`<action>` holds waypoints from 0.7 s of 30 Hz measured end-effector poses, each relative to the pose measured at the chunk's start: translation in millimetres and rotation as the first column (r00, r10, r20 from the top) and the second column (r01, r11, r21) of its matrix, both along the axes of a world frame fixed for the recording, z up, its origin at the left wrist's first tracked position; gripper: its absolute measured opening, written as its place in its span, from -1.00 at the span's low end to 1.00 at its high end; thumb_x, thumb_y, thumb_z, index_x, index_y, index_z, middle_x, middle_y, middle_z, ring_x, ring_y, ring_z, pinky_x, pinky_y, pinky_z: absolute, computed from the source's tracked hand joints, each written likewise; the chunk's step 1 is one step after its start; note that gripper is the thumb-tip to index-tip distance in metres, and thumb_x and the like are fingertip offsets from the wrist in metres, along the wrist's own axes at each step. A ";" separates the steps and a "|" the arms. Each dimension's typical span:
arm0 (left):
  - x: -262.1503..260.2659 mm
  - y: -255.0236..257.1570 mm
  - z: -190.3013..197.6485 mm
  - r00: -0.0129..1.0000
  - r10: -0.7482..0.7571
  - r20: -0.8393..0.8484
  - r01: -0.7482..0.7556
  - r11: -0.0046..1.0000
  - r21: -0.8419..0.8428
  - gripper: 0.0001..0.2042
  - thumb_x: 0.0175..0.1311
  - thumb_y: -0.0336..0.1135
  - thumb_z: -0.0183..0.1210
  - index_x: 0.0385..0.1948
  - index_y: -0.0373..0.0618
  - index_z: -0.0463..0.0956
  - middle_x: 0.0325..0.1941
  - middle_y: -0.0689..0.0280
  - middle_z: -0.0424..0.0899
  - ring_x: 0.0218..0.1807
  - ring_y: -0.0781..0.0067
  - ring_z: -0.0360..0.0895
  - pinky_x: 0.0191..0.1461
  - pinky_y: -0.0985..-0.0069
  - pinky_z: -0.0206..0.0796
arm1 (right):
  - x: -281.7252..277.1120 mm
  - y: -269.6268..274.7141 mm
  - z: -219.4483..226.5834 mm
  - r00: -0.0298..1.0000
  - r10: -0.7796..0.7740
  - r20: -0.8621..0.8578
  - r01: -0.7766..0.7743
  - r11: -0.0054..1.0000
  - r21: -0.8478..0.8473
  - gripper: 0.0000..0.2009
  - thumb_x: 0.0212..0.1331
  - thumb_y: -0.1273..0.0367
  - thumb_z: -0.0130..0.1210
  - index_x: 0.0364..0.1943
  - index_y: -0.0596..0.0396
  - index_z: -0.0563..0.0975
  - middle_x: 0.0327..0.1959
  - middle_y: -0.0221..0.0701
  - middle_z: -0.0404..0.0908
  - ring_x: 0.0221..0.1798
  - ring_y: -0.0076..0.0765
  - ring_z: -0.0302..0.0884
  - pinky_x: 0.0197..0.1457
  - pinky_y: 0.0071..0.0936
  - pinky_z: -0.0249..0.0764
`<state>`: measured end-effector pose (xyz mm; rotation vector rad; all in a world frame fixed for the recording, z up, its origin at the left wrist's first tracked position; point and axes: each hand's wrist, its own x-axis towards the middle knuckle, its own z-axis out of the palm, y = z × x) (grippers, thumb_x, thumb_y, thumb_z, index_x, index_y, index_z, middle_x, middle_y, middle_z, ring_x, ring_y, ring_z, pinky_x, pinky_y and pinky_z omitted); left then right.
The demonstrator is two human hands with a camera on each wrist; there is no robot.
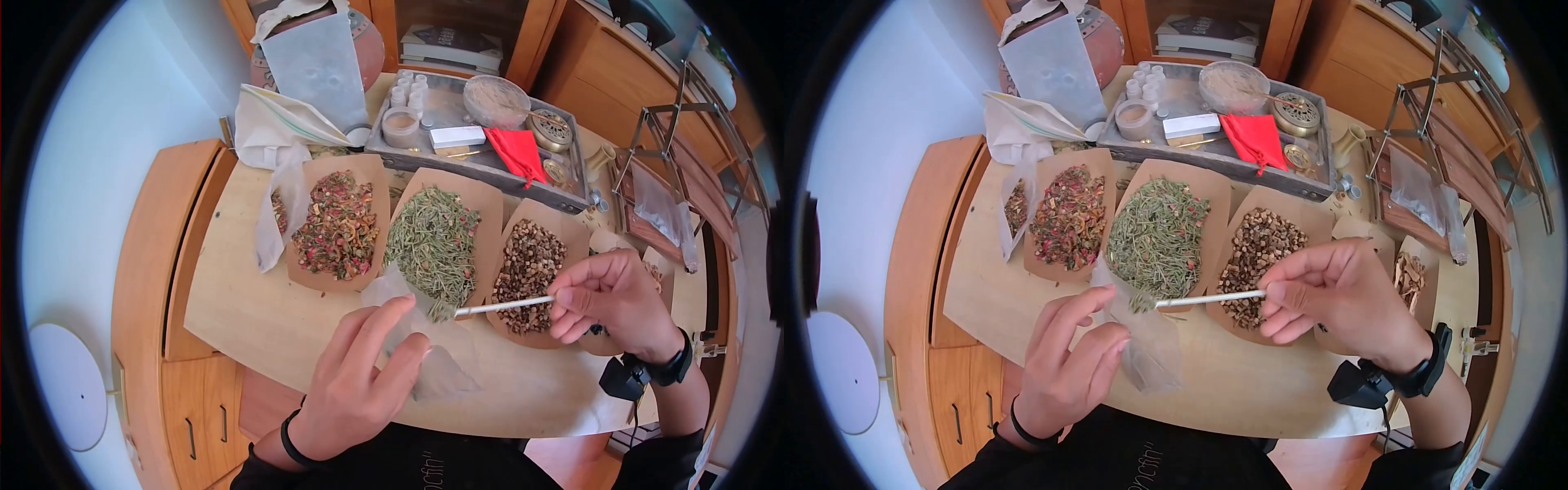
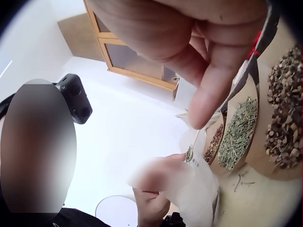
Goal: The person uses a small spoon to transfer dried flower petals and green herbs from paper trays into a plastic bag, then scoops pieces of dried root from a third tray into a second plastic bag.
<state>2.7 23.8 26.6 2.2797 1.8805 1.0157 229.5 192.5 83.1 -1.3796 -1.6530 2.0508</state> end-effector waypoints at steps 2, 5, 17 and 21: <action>0.2 0.2 -0.4 1.000 0.000 -0.004 0.000 1.000 0.007 -0.80 -0.05 -0.56 0.23 -0.32 -0.30 0.51 0.01 0.00 0.48 -0.14 0.09 0.51 -0.15 0.38 0.47 | -3.5 -9.7 3.8 0.999 0.034 -0.016 -0.034 0.999 0.042 -0.88 0.24 0.56 0.09 -0.22 0.38 0.56 -0.41 -0.24 0.64 -0.36 -0.36 0.69 -0.28 -0.53 0.67; 0.2 0.3 0.0 1.000 -0.002 -0.006 0.002 1.000 0.011 -0.80 -0.04 -0.56 0.24 -0.33 -0.30 0.51 0.01 0.00 0.48 -0.15 0.09 0.51 -0.15 0.38 0.47 | -5.3 -25.9 7.4 0.999 0.044 -0.015 -0.040 0.976 0.213 -0.90 0.24 0.58 0.07 -0.24 0.37 0.57 -0.41 -0.28 0.63 -0.36 -0.43 0.67 -0.27 -0.56 0.65; 3.9 -5.2 5.3 0.999 0.045 -0.002 -0.045 0.999 0.005 -0.81 -0.07 -0.59 0.24 -0.37 -0.25 0.50 -0.02 0.04 0.52 -0.18 0.12 0.51 -0.23 0.39 0.38 | -16.8 28.7 -49.4 0.995 -0.093 0.023 0.063 0.811 0.581 -0.88 0.23 0.58 0.01 -0.25 0.38 0.55 -0.43 -0.35 0.61 -0.40 -0.51 0.64 -0.34 -0.61 0.59; 5.6 -13.2 13.7 0.998 0.065 -0.023 -0.066 0.997 -0.030 -0.81 -0.08 -0.59 0.23 -0.37 -0.25 0.49 -0.04 0.04 0.53 -0.22 0.11 0.52 -0.26 0.39 0.39 | -21.7 38.0 -61.1 0.999 -0.049 -0.009 0.048 0.890 0.453 -0.87 0.23 0.58 0.01 -0.22 0.40 0.54 -0.41 -0.28 0.62 -0.39 -0.44 0.65 -0.32 -0.58 0.63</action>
